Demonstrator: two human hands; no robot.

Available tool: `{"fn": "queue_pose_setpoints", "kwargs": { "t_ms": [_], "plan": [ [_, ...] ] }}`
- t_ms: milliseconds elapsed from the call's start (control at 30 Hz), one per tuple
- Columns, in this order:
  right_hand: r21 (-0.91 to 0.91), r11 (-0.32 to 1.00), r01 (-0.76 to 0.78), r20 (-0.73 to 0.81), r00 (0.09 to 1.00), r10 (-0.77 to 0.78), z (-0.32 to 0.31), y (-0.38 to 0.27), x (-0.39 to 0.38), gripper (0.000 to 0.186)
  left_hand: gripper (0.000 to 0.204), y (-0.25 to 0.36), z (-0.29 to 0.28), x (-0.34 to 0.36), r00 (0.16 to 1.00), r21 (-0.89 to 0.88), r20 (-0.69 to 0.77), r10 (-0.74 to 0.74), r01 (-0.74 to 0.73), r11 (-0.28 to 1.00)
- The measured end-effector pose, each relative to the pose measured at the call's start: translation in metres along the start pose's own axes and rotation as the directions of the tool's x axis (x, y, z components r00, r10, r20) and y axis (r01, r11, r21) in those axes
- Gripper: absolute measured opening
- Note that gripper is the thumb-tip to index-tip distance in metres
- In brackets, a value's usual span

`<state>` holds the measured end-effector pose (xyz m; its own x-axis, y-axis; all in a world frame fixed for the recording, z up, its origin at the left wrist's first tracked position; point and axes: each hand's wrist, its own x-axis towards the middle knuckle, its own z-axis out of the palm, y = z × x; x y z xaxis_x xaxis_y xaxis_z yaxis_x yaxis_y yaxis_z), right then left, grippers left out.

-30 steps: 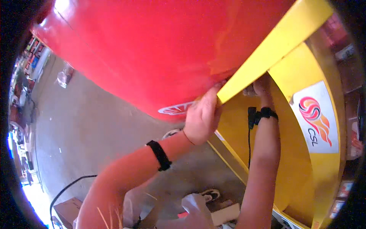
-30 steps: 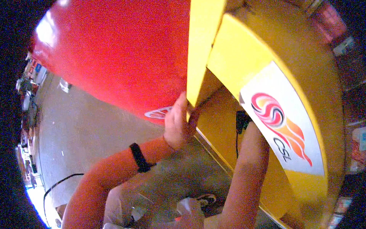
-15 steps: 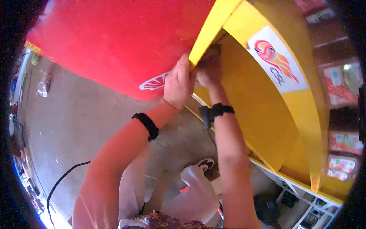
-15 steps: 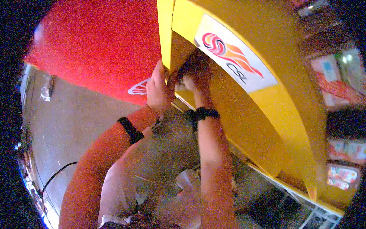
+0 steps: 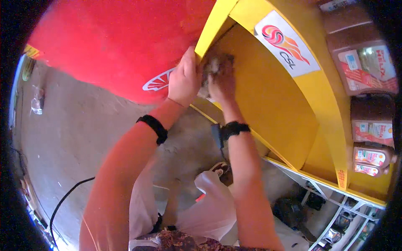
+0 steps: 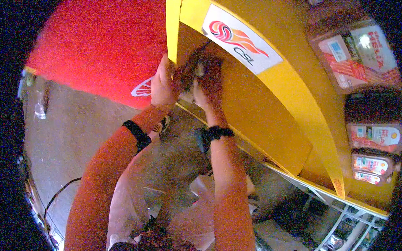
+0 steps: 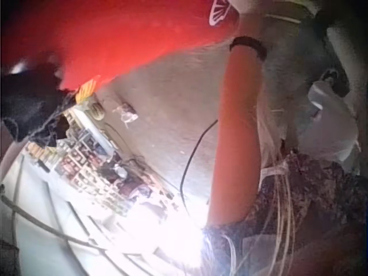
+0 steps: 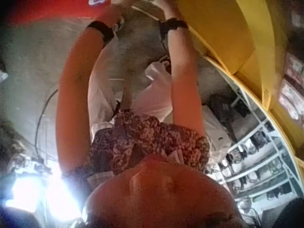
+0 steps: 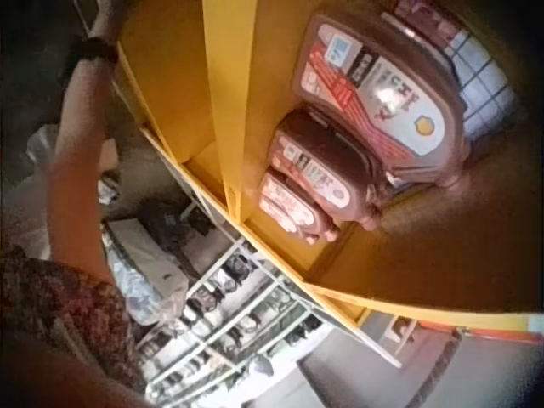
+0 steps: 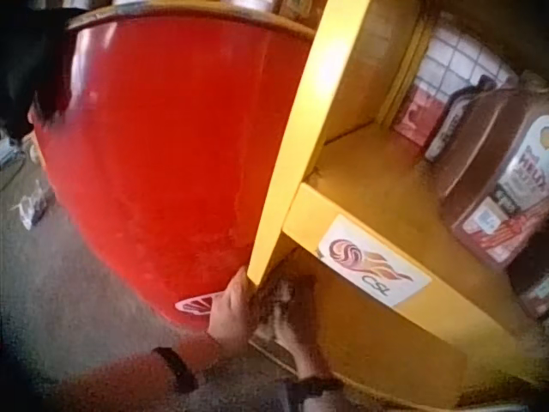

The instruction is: Cleaning a display shelf and stocking it with bottles of motor oil.

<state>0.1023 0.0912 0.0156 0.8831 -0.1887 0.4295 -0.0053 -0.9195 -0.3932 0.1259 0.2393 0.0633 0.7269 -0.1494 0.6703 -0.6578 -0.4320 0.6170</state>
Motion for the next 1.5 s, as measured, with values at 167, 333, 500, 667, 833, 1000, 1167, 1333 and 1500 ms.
{"fn": "queue_pose_setpoints", "kwargs": {
  "t_ms": [167, 333, 500, 667, 833, 1000, 1167, 1333, 1500],
  "plan": [
    [-0.197, 0.971, -0.133, 0.251, 0.951, 0.181, -0.009, 0.029, 0.063, 0.059, 0.057, -0.005, 0.001, -0.004, 0.998, -0.053, 0.059, -0.036, 0.039, 0.998],
    [0.265, 0.863, -0.431, 0.265, 0.893, 0.365, -0.023, 0.013, 0.093, 0.034, 0.054, 0.002, 0.004, -0.007, 1.000, -0.063, 0.005, 0.010, -0.009, 0.998],
    [0.111, 0.986, -0.127, 0.109, 0.987, 0.115, -0.014, -0.005, 0.062, 0.038, 0.056, -0.017, 0.001, -0.010, 1.000, 0.025, -0.002, 0.031, -0.031, 0.999],
    [-0.081, 0.989, 0.126, -0.020, 0.992, -0.128, -0.013, -0.059, -0.019, 0.049, 0.050, -0.001, -0.003, 0.000, 0.959, -0.053, 0.165, -0.229, 0.241, 0.969],
    [-0.235, 0.971, 0.040, 0.036, 0.999, -0.032, 0.011, -0.051, -0.047, 0.051, 0.045, -0.004, 0.015, -0.001, 0.989, -0.191, 0.049, -0.139, 0.146, 0.971],
    [-0.287, 0.956, 0.066, 0.182, 0.983, -0.013, 0.002, -0.036, -0.084, 0.041, 0.033, 0.010, -0.009, 0.003, 0.991, -0.133, -0.017, -0.132, 0.128, 0.983],
    [-0.369, 0.917, -0.155, 0.254, 0.932, 0.260, -0.059, 0.039, -0.159, 0.044, 0.030, 0.023, -0.037, 0.023, 0.982, -0.022, 0.143, -0.123, 0.127, 0.992],
    [-0.607, 0.794, -0.037, 0.272, 0.929, 0.252, -0.145, 0.118, -0.252, 0.054, 0.019, 0.028, -0.055, 0.033, 0.955, -0.166, 0.223, -0.194, 0.234, 0.958],
    [-0.583, 0.807, -0.093, 0.208, 0.943, 0.258, -0.159, 0.083, -0.234, 0.061, 0.029, 0.015, -0.061, 0.061, 0.862, 0.276, 0.497, -0.102, -0.046, 0.960]
  ]
}}
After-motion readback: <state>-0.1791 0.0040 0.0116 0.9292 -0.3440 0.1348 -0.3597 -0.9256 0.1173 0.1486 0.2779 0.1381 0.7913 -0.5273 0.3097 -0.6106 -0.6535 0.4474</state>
